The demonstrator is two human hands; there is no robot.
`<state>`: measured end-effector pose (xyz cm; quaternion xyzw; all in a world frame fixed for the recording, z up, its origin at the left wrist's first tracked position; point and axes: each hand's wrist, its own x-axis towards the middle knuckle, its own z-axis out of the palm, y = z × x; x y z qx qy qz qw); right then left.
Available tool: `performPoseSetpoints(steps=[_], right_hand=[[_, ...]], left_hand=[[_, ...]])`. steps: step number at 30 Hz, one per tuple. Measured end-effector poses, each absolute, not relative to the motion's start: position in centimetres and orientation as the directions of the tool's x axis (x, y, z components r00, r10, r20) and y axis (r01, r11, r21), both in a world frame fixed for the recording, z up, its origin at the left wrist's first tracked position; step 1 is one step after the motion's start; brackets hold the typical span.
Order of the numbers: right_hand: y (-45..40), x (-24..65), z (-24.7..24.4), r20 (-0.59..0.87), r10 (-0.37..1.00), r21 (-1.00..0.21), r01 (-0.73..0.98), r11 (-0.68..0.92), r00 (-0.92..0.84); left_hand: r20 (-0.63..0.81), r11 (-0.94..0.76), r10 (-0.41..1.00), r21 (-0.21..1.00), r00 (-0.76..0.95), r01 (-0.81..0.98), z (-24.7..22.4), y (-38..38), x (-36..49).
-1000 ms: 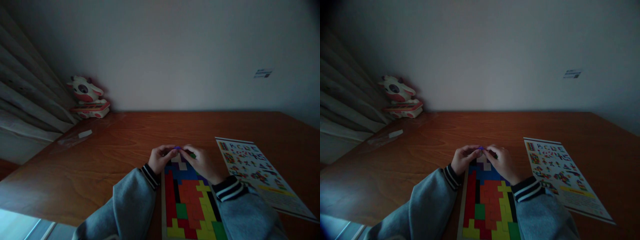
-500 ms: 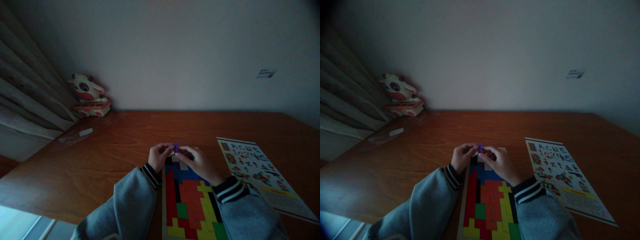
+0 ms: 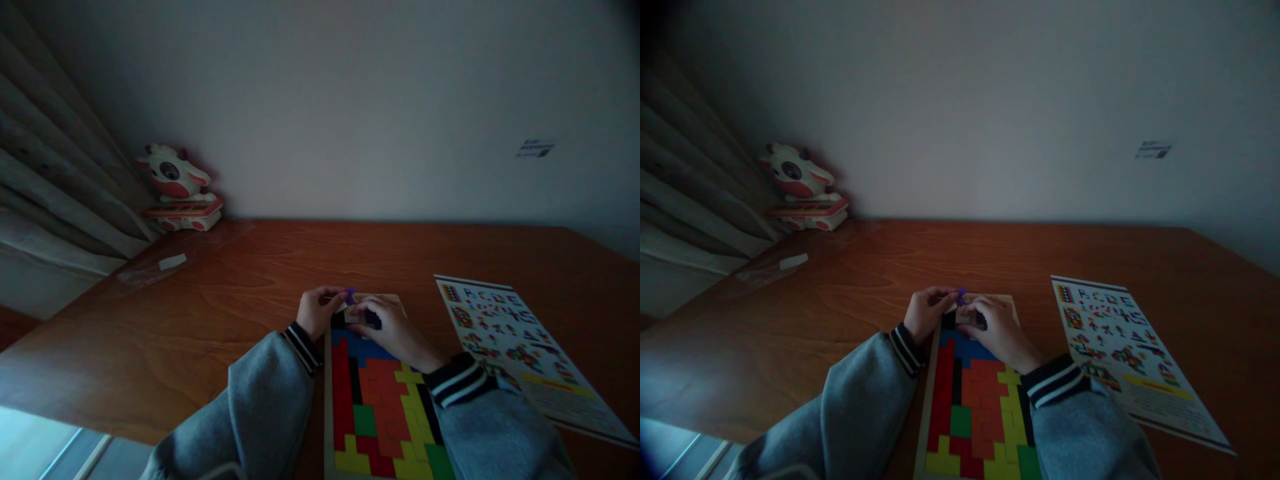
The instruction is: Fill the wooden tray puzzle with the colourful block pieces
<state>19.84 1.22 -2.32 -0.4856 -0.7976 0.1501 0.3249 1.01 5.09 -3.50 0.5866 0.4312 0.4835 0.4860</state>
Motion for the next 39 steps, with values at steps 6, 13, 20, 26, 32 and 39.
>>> performPoseSetpoints(steps=[6, 13, 20, 26, 32, 39], right_hand=[[1.0, 19.5, -1.1, 0.327, 0.892, -0.705, 0.548, 0.450, -0.311], [1.6, 21.8, -1.0, 0.277, 0.955, -0.807, 0.513, 0.292, -0.107], [2.2, 23.9, -1.6, 0.307, 0.950, -0.745, 0.636, 0.199, 0.062], [2.7, 24.7, -2.5, 0.313, 0.942, -0.689, 0.711, 0.139, 0.120], [3.0, 26.2, -3.5, 0.363, 0.916, -0.555, 0.829, 0.066, 0.170], [2.2, 22.7, -2.4, 0.458, 0.889, -0.418, 0.879, 0.229, -0.013]], left_hand=[[0.143, -0.146, 0.975, 0.989, 0.171, 0.009, -3.1, 4.9, 1.1], [-0.092, 0.117, 0.992, 0.908, 0.082, -0.401, -2.2, 5.0, 1.3], [-0.416, 0.281, 0.909, 0.568, 0.026, -0.774, 0.3, 6.3, -0.6], [-0.516, 0.316, 0.855, 0.438, 0.053, -0.842, 1.1, 6.7, -1.7], [-0.470, 0.308, 0.880, 0.456, 0.068, -0.835, 1.5, 6.5, -2.2], [-0.350, 0.364, 0.924, 0.678, 0.155, -0.638, -0.1, 6.2, -0.6]])
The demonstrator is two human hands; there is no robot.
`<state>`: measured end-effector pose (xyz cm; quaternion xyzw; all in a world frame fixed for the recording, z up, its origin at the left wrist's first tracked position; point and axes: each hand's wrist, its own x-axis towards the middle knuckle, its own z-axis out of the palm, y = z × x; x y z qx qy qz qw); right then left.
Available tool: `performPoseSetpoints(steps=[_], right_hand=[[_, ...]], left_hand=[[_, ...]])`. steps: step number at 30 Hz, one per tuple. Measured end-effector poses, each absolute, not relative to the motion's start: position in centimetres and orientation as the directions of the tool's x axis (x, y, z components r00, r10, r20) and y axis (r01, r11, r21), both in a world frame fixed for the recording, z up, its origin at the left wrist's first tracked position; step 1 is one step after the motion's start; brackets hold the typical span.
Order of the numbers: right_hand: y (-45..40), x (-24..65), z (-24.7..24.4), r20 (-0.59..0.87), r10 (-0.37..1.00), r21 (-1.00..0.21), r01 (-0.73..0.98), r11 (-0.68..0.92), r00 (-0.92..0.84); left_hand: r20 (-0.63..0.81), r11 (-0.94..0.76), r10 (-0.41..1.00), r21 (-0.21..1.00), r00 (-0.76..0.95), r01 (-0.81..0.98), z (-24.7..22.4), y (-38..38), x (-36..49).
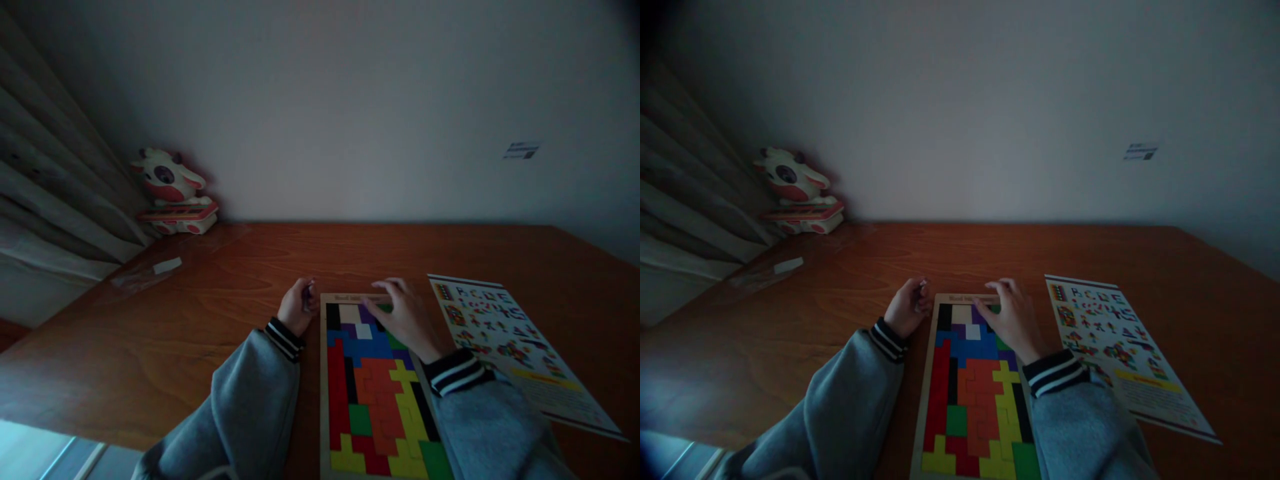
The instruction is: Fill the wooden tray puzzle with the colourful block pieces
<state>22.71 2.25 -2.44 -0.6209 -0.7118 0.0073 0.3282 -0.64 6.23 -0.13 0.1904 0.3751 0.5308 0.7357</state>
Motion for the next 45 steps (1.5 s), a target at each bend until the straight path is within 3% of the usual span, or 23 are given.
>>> performPoseSetpoints(steps=[7, 20, 25, 28, 34, 38, 42, 45], right_hand=[[2.5, 21.2, -3.0, 0.363, 0.929, -0.449, 0.860, 0.244, -0.074], [2.4, 22.4, -1.3, 0.332, 0.940, -0.770, 0.552, 0.320, -0.083], [1.5, 21.2, 0.2, 0.233, 0.963, -0.907, 0.327, 0.265, -0.132], [1.1, 20.7, 0.6, 0.164, 0.977, -0.953, 0.233, 0.192, -0.136], [0.9, 20.3, 0.6, 0.127, 0.986, -0.960, 0.237, 0.149, -0.105], [1.0, 20.3, 0.1, 0.177, 0.979, -0.930, 0.309, 0.199, -0.100], [1.4, 21.1, -1.4, 0.343, 0.939, -0.764, 0.573, 0.296, -0.028], [1.5, 21.6, -2.3, 0.349, 0.933, -0.646, 0.701, 0.303, -0.082]], left_hand=[[-0.233, 0.287, 0.958, 0.823, 0.168, -0.491, -1.2, 5.3, 0.7], [-0.176, 0.260, 0.957, 0.871, 0.230, -0.417, -1.4, 5.3, 0.2], [-0.004, 0.048, 0.948, 0.990, 0.319, -0.131, -1.4, 4.3, 0.5], [0.110, -0.122, 0.920, 0.993, 0.375, 0.007, -0.9, 3.7, 0.7], [0.212, -0.265, 0.902, 0.960, 0.377, 0.094, -0.6, 3.4, 0.6], [0.185, -0.244, 0.925, 0.959, 0.333, 0.145, -1.4, 3.6, 0.7], [0.133, -0.174, 0.951, 0.977, 0.280, 0.125, -1.7, 3.8, 0.9], [0.141, -0.188, 0.949, 0.971, 0.281, 0.147, -1.6, 3.8, 1.0]])
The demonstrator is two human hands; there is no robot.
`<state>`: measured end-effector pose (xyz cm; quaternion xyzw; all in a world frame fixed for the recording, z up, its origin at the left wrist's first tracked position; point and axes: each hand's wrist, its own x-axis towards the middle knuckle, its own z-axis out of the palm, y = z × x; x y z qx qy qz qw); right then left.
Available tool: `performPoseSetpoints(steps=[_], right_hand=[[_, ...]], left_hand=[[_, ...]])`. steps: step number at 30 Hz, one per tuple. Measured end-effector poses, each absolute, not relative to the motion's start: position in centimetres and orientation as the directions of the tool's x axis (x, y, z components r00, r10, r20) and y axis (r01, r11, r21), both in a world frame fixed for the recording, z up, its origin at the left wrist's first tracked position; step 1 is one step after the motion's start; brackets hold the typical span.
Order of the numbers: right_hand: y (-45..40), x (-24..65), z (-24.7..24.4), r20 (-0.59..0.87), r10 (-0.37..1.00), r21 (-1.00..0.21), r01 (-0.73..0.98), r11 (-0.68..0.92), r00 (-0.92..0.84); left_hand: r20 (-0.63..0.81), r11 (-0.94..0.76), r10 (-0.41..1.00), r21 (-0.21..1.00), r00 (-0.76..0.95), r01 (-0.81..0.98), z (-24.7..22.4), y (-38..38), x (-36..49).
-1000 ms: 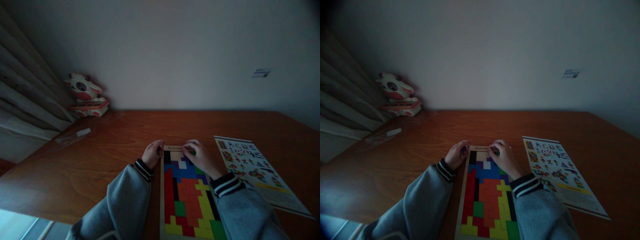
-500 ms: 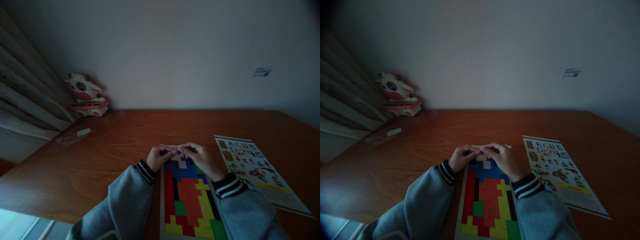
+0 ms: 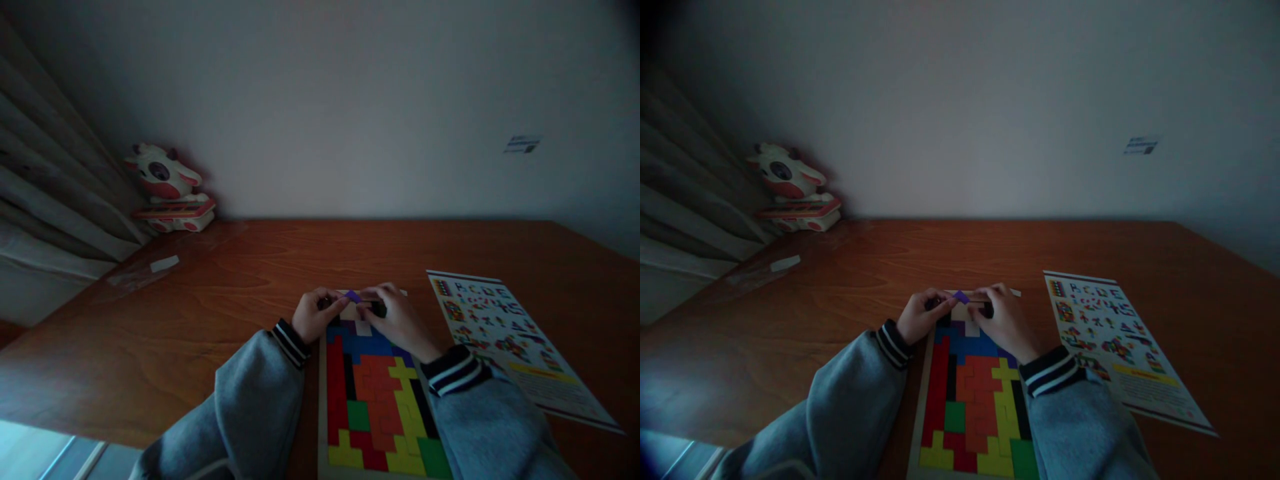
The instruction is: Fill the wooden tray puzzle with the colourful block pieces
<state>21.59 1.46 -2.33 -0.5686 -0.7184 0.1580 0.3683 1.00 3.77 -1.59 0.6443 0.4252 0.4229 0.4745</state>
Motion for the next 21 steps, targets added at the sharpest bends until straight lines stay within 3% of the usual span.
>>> performPoseSetpoints(steps=[3, 14, 21], right_hand=[[1.3, 21.7, -2.5, 0.320, 0.938, -0.605, 0.733, 0.311, -0.135], [1.3, 22.2, -1.4, 0.307, 0.941, -0.627, 0.713, 0.315, -0.146], [1.6, 22.5, -0.7, 0.319, 0.941, -0.763, 0.558, 0.325, -0.111]], left_hand=[[0.144, -0.194, 0.945, 0.970, 0.292, 0.147, -1.5, 3.7, 1.0], [0.126, -0.162, 0.945, 0.982, 0.303, 0.095, -1.6, 3.8, 0.9], [0.118, -0.140, 0.948, 0.989, 0.297, 0.055, -1.4, 3.6, 1.0]])
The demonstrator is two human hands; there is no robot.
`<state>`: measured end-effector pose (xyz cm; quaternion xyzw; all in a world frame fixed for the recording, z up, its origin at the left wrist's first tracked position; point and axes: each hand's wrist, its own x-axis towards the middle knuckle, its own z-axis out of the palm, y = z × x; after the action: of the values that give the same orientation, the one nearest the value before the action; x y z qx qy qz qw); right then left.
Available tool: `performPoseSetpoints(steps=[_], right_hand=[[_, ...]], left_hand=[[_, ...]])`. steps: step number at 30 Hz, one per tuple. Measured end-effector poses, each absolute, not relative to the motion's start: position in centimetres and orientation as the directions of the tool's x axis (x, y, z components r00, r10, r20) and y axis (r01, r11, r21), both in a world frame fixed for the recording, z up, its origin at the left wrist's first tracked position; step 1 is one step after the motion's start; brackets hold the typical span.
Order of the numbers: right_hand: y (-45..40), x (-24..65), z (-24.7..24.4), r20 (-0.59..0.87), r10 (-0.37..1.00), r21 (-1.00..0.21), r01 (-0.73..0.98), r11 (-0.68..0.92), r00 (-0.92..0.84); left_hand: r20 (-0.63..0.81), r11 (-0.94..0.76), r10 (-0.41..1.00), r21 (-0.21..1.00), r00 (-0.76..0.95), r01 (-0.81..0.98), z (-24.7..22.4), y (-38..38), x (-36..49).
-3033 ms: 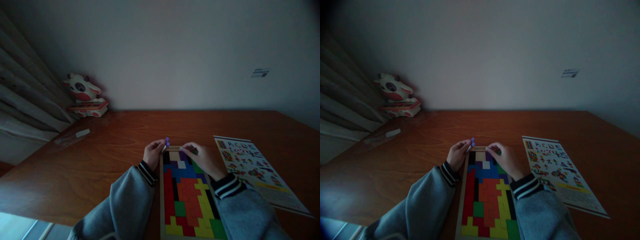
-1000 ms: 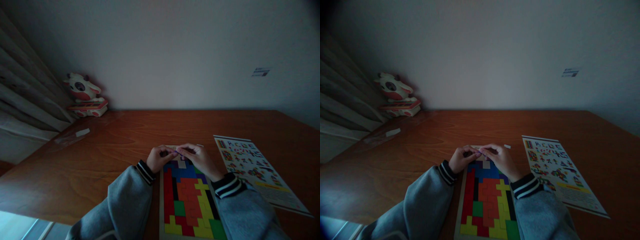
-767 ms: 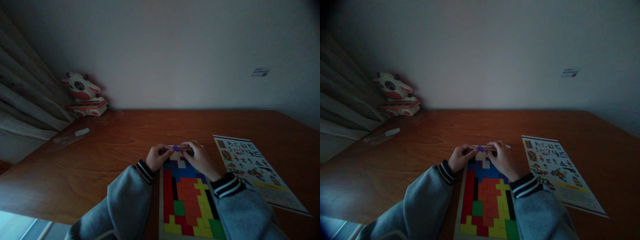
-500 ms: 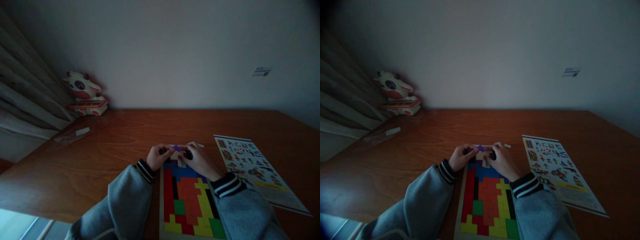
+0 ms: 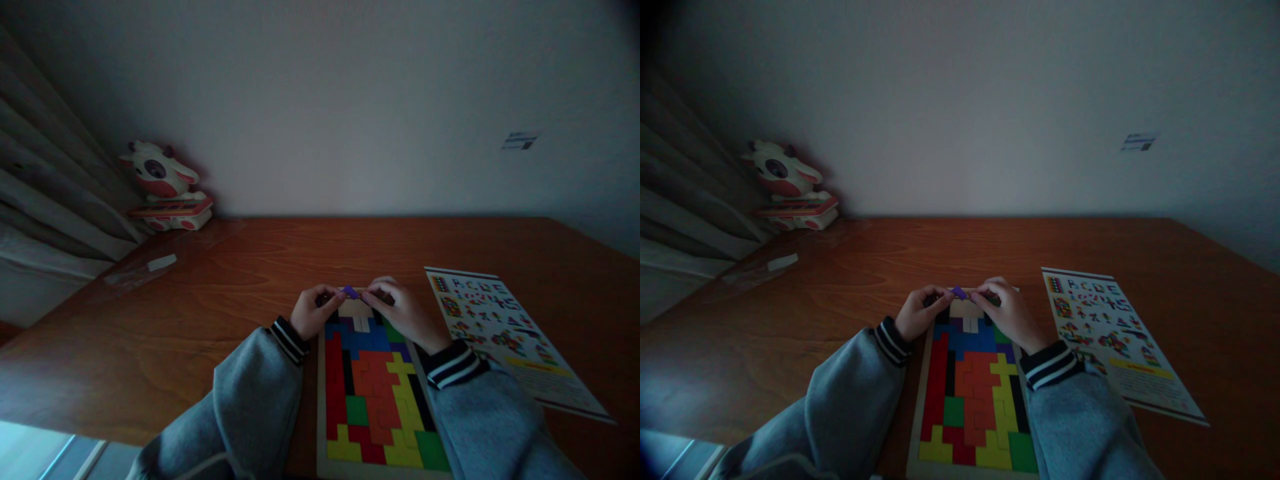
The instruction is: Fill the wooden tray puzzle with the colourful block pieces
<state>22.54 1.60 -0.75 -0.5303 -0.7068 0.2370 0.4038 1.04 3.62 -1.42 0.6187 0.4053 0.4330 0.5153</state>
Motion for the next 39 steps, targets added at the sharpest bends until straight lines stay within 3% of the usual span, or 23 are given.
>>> performPoseSetpoints(steps=[5, 10, 14, 18, 21, 27, 35, 39], right_hand=[[1.0, 21.4, 0.1, 0.263, 0.965, -0.912, 0.323, 0.253, -0.013], [0.7, 20.3, -0.2, 0.171, 0.980, -0.952, 0.239, 0.190, -0.098], [0.9, 21.3, -0.3, 0.191, 0.974, -0.898, 0.381, 0.223, -0.119], [0.7, 22.8, -0.2, 0.212, 0.941, -0.710, 0.621, 0.333, -0.262], [0.3, 23.1, -0.3, 0.175, 0.921, -0.641, 0.670, 0.374, -0.347], [0.0, 22.1, -0.6, 0.184, 0.916, -0.624, 0.678, 0.389, -0.356], [0.3, 22.6, 0.0, 0.132, 0.945, -0.790, 0.544, 0.283, -0.300], [0.3, 23.3, 0.0, 0.218, 0.906, -0.680, 0.610, 0.407, -0.363]], left_hand=[[0.157, -0.186, 0.911, 0.982, 0.382, 0.042, -1.0, 3.1, 1.1], [0.151, -0.209, 0.881, 0.974, 0.449, 0.083, -0.8, 2.9, 1.0], [0.140, -0.202, 0.906, 0.972, 0.398, 0.118, -0.6, 3.0, 1.0], [0.138, -0.176, 0.933, 0.981, 0.333, 0.086, -0.5, 3.3, 1.0], [0.126, -0.154, 0.941, 0.986, 0.313, 0.065, -0.6, 3.5, 1.1], [0.118, -0.149, 0.939, 0.986, 0.323, 0.072, -1.0, 3.6, 1.0], [0.114, -0.148, 0.968, 0.979, 0.226, 0.140, -1.9, 4.6, 0.2], [0.144, -0.174, 0.967, 0.976, 0.209, 0.129, -2.3, 5.0, 0.0]])
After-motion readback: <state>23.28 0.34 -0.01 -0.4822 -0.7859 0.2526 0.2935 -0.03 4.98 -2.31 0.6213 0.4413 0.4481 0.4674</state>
